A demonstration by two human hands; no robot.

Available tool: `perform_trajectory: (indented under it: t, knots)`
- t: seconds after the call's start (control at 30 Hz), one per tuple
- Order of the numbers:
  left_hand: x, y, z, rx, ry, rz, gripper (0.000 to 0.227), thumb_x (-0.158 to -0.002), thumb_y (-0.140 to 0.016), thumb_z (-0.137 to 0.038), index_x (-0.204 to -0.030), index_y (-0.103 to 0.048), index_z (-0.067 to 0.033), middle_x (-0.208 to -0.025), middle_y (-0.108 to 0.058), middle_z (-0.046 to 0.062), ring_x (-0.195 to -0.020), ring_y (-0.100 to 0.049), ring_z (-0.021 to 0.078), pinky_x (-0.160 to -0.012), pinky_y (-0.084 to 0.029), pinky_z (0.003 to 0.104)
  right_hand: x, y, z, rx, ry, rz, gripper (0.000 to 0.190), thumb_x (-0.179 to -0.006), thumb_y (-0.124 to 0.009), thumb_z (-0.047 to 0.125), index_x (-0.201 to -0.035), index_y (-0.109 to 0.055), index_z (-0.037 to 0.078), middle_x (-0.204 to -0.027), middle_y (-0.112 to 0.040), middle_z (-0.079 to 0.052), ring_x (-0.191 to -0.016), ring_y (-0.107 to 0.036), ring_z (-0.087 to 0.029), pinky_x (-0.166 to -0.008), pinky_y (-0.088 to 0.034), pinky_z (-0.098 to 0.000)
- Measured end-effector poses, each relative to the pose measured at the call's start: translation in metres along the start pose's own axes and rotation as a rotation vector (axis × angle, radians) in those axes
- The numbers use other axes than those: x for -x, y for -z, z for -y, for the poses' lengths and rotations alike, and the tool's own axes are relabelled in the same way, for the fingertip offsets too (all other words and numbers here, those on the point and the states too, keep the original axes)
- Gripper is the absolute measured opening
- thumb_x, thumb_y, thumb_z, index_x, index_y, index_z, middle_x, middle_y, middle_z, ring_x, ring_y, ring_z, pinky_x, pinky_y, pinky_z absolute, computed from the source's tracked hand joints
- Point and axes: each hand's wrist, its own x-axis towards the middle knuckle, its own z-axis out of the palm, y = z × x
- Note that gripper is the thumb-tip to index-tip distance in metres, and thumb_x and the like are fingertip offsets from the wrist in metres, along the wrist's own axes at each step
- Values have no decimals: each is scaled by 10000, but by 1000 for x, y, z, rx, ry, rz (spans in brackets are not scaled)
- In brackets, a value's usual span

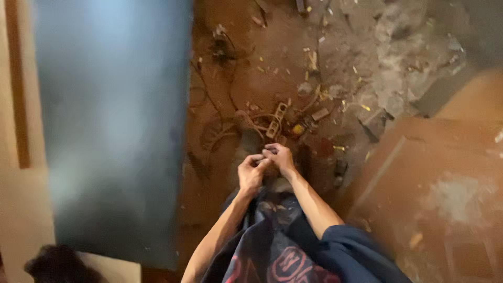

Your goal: The person wipes a dark rectangular sheet on a workbench with a cloth, then uses a handheld electric trimmer to cut along the sheet's edge. They adjust the trimmer's guide and continue trimming the edge while holding the sheet steady.

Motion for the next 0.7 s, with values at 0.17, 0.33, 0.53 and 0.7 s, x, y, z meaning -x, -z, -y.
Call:
perform_trajectory:
  t: [0.17, 0.33, 0.53, 0.7]
  knots:
    - [-92, -25, -78, 75, 14, 71, 248, -905, -723, -94, -1121, -703, 25, -982, -744, 79, -855, -686, 154, -778, -577, 296, -80, 6, 42, 104, -40, -25, 337, -898, -742, 274, -1139, -755, 39, -1051, -793, -102, -938, -735, -184, -827, -573, -333]
    - [-183, -34, -135, -70, -39, -9, 322, -911, -691, -131, -1205, -707, -3, -1056, -760, 66, -943, -695, 160, -847, -558, 300, -178, -1, 84, 84, -281, -136, 322, -915, -710, 233, -1169, -733, 36, -1054, -778, -141, -882, -719, -195, -763, -580, -373]
    - [-260, -63, -161, -187, 26, -203, 379, -826, -811, -208, -1148, -744, -20, -1078, -773, 114, -963, -715, 207, -854, -567, 354, -294, -14, 93, 245, -228, -91, 357, -888, -744, 294, -1157, -756, 60, -1060, -778, -136, -928, -729, -224, -802, -573, -369]
    - [-330, -83, -133, -443, -8, -347, 433, -784, -875, -267, -1127, -753, -31, -1105, -765, 97, -1002, -691, 208, -892, -529, 354, -393, -18, 56, 292, -161, 94, 352, -901, -746, 316, -1142, -761, 59, -1103, -777, -124, -989, -752, -254, -857, -572, -383]
